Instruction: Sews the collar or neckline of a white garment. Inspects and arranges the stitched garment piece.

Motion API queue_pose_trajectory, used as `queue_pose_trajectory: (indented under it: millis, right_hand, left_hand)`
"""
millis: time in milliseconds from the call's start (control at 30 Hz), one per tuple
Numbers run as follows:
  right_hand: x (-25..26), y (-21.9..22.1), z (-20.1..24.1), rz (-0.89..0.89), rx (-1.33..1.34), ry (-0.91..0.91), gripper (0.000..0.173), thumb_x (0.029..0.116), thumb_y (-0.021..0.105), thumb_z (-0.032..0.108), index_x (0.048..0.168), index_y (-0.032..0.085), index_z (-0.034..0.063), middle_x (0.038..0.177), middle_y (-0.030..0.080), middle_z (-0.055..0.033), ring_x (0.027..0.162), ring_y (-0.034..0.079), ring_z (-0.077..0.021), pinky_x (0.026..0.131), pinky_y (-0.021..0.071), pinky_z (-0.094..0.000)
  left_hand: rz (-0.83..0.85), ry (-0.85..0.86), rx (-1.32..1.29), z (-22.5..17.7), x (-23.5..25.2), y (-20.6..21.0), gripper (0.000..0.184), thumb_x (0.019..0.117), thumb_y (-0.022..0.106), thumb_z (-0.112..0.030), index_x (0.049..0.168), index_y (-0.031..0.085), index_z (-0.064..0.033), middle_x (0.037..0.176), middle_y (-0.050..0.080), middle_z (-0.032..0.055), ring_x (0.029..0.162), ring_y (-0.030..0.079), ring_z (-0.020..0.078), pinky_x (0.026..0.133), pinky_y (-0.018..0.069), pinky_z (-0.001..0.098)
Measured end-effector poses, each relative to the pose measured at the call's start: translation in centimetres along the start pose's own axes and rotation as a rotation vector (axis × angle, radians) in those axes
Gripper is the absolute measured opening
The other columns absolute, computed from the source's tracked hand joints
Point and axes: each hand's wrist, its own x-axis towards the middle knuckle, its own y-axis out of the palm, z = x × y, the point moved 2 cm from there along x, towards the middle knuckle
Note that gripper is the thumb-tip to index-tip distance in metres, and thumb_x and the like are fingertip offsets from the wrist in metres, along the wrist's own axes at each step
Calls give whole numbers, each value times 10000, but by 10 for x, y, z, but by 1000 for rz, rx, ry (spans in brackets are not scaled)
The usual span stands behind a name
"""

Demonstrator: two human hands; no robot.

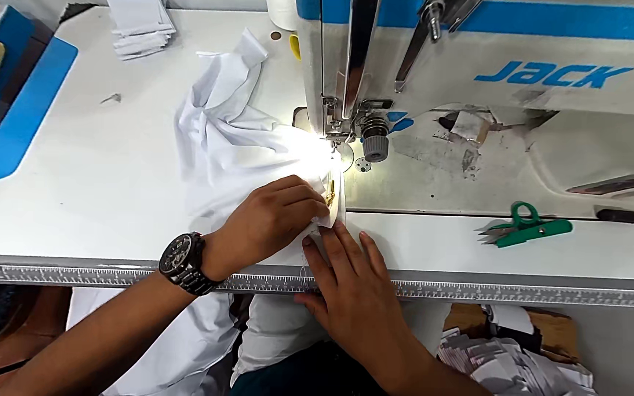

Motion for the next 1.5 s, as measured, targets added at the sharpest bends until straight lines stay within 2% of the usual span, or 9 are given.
queue_pose_trajectory:
  millis: [367,533,800,867,967,1200,1300,1433,1500]
  right_hand:
    - [-14,1,8,50,-17,-32,698,980,437,677,1488,555,213,1597,434,-152,1515,343,-343,1198,244,-641]
    - [-15,-2,11,30,-160,-51,696,953,444,693,1493,549,267,1643,376,-121,1505,320,-284,997,338,-462]
    - [-24,0,-6,13,19,-158,550,995,509,568,1439,594,253,1633,398,-89,1537,271,-285,1090,318,-476]
    - [-23,-9,-19,3,159,-176,455,1008,545,485,1358,640,210,1556,502,-45,1505,350,-208,1095,350,-451]
    - [-12,-30,-46,-63,309,-80,404,1027,558,391,1307,673,124,1279,662,-70,1190,612,-219,943,490,-438]
    - [5,-26,-61,27,53,-101,507,1057,449,484,1419,628,176,1398,603,-52,1200,550,-294,965,403,-493]
    - [5,-26,-62,39,-11,-154,502,1071,417,464,1430,617,176,1528,539,13,1329,508,-277,982,393,-495]
    - [13,-27,-68,76,28,-191,457,1069,419,430,1374,651,181,1552,514,16,1389,470,-272,998,390,-514]
    - [17,-28,-70,91,46,-184,432,1055,443,433,1335,680,206,1532,519,-30,1378,466,-305,1005,387,-538]
  left_hand:
    - [94,178,124,-9,8,5,217,998,548,-15,1035,761,-25,998,722,114,981,672,274,847,542,366]
    - [110,198,144,-9,9,6,213,1000,530,11,1009,741,-16,918,689,119,926,653,285,772,516,378]
    - [119,198,180,-15,6,9,212,1013,520,-1,1013,732,12,888,669,121,884,632,281,728,495,366]
    - [123,196,198,-17,5,10,216,1015,510,8,1015,726,16,876,662,124,878,631,287,724,496,373]
    - [124,188,186,-17,5,11,230,1010,498,25,1032,727,19,899,672,131,892,635,296,744,505,383]
    - [94,133,99,-9,2,12,210,1029,557,-91,1011,756,-28,905,669,110,888,623,270,744,496,361]
    - [60,3,-69,-3,-4,8,306,1016,615,-332,1016,784,-77,978,661,81,979,608,220,840,507,340]
    - [-54,-369,27,-14,-5,-2,418,912,745,-298,1181,648,7,1228,605,187,1129,602,292,953,521,418]
    - [-48,-522,127,-18,-7,1,423,928,709,-266,1225,596,15,1179,601,176,1012,612,281,866,535,416]
